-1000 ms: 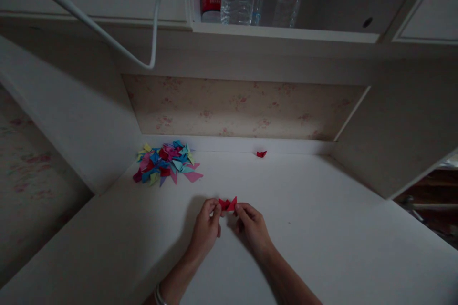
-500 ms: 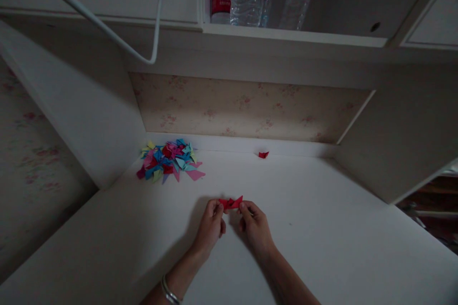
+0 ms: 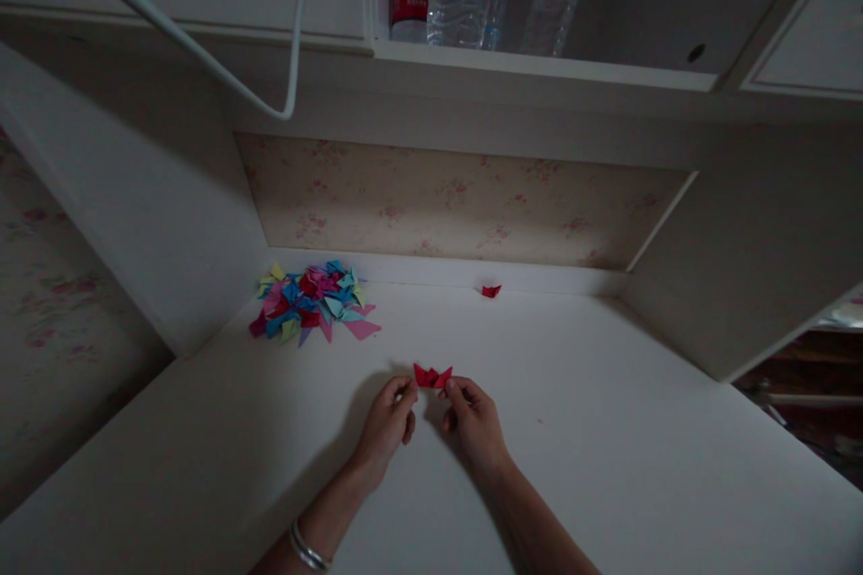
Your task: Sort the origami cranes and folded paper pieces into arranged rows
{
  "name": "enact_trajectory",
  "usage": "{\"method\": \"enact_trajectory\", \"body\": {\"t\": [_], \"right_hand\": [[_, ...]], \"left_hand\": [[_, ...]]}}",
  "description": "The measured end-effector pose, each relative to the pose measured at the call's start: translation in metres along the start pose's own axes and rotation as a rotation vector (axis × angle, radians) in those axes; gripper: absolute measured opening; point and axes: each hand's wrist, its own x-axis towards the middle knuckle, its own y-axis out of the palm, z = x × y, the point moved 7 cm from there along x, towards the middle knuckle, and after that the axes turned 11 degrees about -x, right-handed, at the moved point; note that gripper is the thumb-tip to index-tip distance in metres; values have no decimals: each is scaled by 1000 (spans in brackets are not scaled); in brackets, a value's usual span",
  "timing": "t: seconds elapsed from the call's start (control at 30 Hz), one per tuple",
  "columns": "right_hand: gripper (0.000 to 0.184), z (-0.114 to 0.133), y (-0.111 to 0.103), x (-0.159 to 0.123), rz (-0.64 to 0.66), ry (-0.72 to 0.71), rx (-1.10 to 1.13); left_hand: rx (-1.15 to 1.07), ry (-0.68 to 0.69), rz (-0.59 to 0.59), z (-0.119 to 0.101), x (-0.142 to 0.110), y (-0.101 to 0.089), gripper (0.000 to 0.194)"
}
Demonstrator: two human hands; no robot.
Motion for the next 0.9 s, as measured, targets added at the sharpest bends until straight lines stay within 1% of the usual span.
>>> {"method": "enact_trajectory", "body": {"t": [0.17, 0.37, 0.5, 0.7, 0.9], "right_hand": [[44, -3, 0, 1, 3, 9, 5], [45, -1, -2, 1, -9, -10, -41], [46, -2, -3, 1, -14, 4, -44], [47, 0, -3, 0, -9, 14, -27], [49, 0, -3, 1, -22, 22, 6]], "left_hand": [[41, 3, 2, -4, -2, 1, 31], [47, -9, 29, -7, -4, 3, 30], [39, -27, 50, -5, -3, 3, 29], [-5, -34, 19, -2, -2, 0, 26], [-9, -49, 66, 3, 0, 1, 26]]}}
